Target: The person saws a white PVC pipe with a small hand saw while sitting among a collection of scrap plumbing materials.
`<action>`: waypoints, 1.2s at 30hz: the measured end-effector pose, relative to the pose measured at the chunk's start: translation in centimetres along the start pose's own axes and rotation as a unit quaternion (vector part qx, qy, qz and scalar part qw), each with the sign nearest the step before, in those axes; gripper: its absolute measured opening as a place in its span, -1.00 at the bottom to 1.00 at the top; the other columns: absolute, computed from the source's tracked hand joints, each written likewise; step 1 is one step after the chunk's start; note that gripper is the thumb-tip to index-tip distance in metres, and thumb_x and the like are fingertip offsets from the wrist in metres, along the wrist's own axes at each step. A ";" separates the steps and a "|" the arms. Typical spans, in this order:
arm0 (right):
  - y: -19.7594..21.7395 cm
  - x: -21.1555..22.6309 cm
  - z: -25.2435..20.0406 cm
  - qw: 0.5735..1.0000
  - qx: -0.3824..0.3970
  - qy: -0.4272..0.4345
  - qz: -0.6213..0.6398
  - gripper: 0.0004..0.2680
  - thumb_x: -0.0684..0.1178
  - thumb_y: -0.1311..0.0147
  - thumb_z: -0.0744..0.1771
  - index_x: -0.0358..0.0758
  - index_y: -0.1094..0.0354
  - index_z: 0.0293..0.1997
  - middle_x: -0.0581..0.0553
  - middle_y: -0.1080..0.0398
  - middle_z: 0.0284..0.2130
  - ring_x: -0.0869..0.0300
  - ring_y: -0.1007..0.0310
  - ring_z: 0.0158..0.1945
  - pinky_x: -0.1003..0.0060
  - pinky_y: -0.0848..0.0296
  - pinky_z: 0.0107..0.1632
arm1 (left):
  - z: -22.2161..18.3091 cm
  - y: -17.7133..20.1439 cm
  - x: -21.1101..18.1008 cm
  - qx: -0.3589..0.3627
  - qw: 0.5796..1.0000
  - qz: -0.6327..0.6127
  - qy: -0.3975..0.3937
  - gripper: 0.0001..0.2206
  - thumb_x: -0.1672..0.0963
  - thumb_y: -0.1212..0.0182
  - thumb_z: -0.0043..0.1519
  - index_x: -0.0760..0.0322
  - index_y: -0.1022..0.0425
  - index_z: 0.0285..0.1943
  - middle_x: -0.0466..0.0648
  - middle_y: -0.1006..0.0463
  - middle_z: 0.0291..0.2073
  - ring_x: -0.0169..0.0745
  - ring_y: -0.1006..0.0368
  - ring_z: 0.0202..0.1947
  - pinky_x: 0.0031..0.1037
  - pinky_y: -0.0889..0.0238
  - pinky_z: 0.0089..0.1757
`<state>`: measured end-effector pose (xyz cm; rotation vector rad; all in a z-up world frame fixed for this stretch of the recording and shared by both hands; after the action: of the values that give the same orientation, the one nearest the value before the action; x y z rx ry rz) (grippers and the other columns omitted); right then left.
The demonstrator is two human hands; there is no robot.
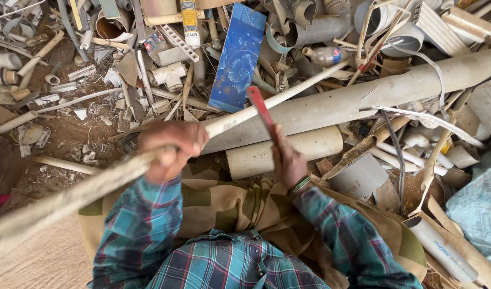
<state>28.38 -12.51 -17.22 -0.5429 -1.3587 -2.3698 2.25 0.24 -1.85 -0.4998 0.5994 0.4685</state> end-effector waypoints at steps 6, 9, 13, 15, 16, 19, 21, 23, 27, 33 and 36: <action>-1.3 -11.5 1.8 0.942 0.150 -0.293 -0.066 -0.83 -0.01 0.00 0.48 -0.16 -0.14 0.16 -0.24 -0.52 -0.55 0.10 -0.46 -0.63 0.22 -0.49 -0.61 | 1.1 -0.9 -0.8 0.052 0.998 0.034 0.004 -0.63 -0.05 -0.17 0.40 0.36 -0.53 -0.19 -0.13 -0.33 -0.66 -0.30 -0.22 -0.63 -0.26 -0.30 -0.40; -0.4 -5.9 1.3 0.974 0.111 -0.194 0.017 -0.52 -0.12 0.05 0.41 -0.02 0.09 0.57 -0.23 -0.52 -0.58 0.03 -0.46 -0.63 0.18 -0.49 -0.61 | 0.3 -0.6 -0.3 0.058 0.997 0.055 -0.002 -0.64 -0.05 -0.13 0.42 0.33 -0.53 -0.19 -0.17 -0.31 -0.65 -0.30 -0.24 -0.62 -0.26 -0.34 -0.38; 2.6 0.1 1.1 0.996 0.046 -0.010 0.071 -0.48 -0.16 0.04 0.40 -0.06 0.13 0.59 -0.44 -0.54 -0.22 -0.05 -0.55 -0.42 0.11 -0.56 -0.40 | -1.3 -0.4 3.1 0.090 0.989 0.102 -0.056 -0.71 0.04 -0.14 0.42 0.25 -0.55 -0.32 -0.13 -0.44 -0.64 -0.33 -0.34 -0.66 -0.40 -0.35 -0.49; 2.6 -4.2 3.5 0.985 0.099 -0.120 0.069 -0.49 -0.21 0.06 0.38 -0.04 0.11 0.56 -0.40 -0.57 -0.25 0.00 -0.53 -0.53 0.14 -0.52 -0.51 | -1.8 -1.2 5.2 0.087 0.987 0.132 -0.041 -0.72 0.07 -0.10 0.46 0.27 -0.53 -0.29 -0.07 -0.47 -0.57 -0.29 -0.36 -0.58 -0.33 -0.39 -0.43; 3.0 -6.2 4.2 0.986 0.103 -0.131 0.029 -0.48 -0.20 0.02 0.38 -0.03 0.12 0.57 -0.42 -0.56 -0.29 -0.04 -0.52 -0.50 0.11 -0.50 -0.47 | -1.7 -2.0 6.2 0.087 0.984 0.148 -0.038 -0.73 0.09 -0.08 0.48 0.29 -0.52 -0.27 -0.04 -0.48 -0.54 -0.27 -0.38 -0.54 -0.29 -0.41 -0.40; 2.7 -9.7 4.8 0.981 0.120 -0.142 -0.059 -0.46 -0.19 0.00 0.39 0.01 0.15 0.60 -0.42 -0.55 -0.33 -0.06 -0.47 -0.50 0.10 -0.46 -0.48 | -1.4 -3.0 7.0 -0.116 0.982 0.123 -0.082 -0.83 0.05 -0.10 0.51 0.09 -0.41 -0.16 -0.02 -0.48 -0.46 -0.19 -0.43 -0.50 -0.23 -0.49 -0.33; 0.6 -8.8 4.6 0.979 0.147 -0.125 -0.071 -0.48 -0.22 0.11 0.41 0.04 0.21 0.59 -0.31 -0.58 -0.26 0.06 -0.42 -0.60 0.20 -0.44 -0.62 | -2.3 -2.2 6.5 -0.318 0.946 0.066 -0.025 -0.82 0.06 -0.11 0.58 0.26 -0.34 0.13 0.00 -0.45 -0.32 -0.16 -0.38 -0.34 -0.22 -0.44 -0.13; -0.6 -4.9 1.4 0.990 0.115 -0.049 0.072 -0.45 -0.18 0.08 0.35 0.00 0.23 0.55 -0.39 -0.54 0.02 0.23 -0.39 -0.66 0.31 -0.40 -0.69 | -2.6 -0.7 5.7 -0.420 0.906 -0.046 -0.005 -0.73 0.07 -0.12 0.57 0.34 -0.25 0.26 -0.06 -0.39 -0.34 -0.24 -0.29 -0.35 -0.29 -0.40 -0.09; -3.0 -7.6 -0.7 0.977 0.098 -0.012 -0.189 -0.45 -0.22 0.11 0.39 -0.11 0.23 0.63 -0.29 -0.56 -0.17 0.20 -0.36 -0.57 0.30 -0.33 -0.60 | -1.5 -0.3 4.7 -0.277 0.960 0.005 -0.037 -0.65 -0.01 -0.22 0.44 0.34 -0.36 0.18 -0.21 -0.35 -0.47 -0.40 -0.25 -0.57 -0.46 -0.32 -0.38; -2.9 -13.5 1.7 0.960 0.158 -0.147 -0.179 -0.51 -0.02 0.02 0.46 -0.02 0.22 0.59 -0.18 -0.47 -0.61 0.12 -0.30 -0.67 0.20 -0.34 -0.66 | 0.5 0.9 5.2 0.061 0.996 -0.067 0.019 -0.57 -0.05 -0.32 0.32 0.43 -0.45 0.04 -0.14 -0.42 -0.55 -0.36 -0.29 -0.57 -0.30 -0.35 -0.36; -1.3 -4.3 -0.2 0.995 0.071 -0.048 -0.043 -0.44 -0.13 0.02 0.42 0.03 0.29 0.63 -0.13 -0.48 -0.49 0.19 -0.34 -0.61 0.25 -0.36 -0.64 | -1.7 -0.9 3.6 -0.047 0.998 0.019 0.033 -0.63 -0.06 -0.26 0.38 0.35 -0.56 -0.08 -0.10 -0.41 -0.48 -0.39 -0.27 -0.53 -0.41 -0.29 -0.35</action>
<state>31.44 -11.59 -20.40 -0.5741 -1.6078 -2.3175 4.70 -0.48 -5.08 -0.5961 0.6531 0.5193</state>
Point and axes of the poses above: each hand's wrist, its own z-axis towards the middle knuckle, its own y-axis out of the back of the hand, x = y × z, the point moved 4 cm from there along z, towards the middle knuckle
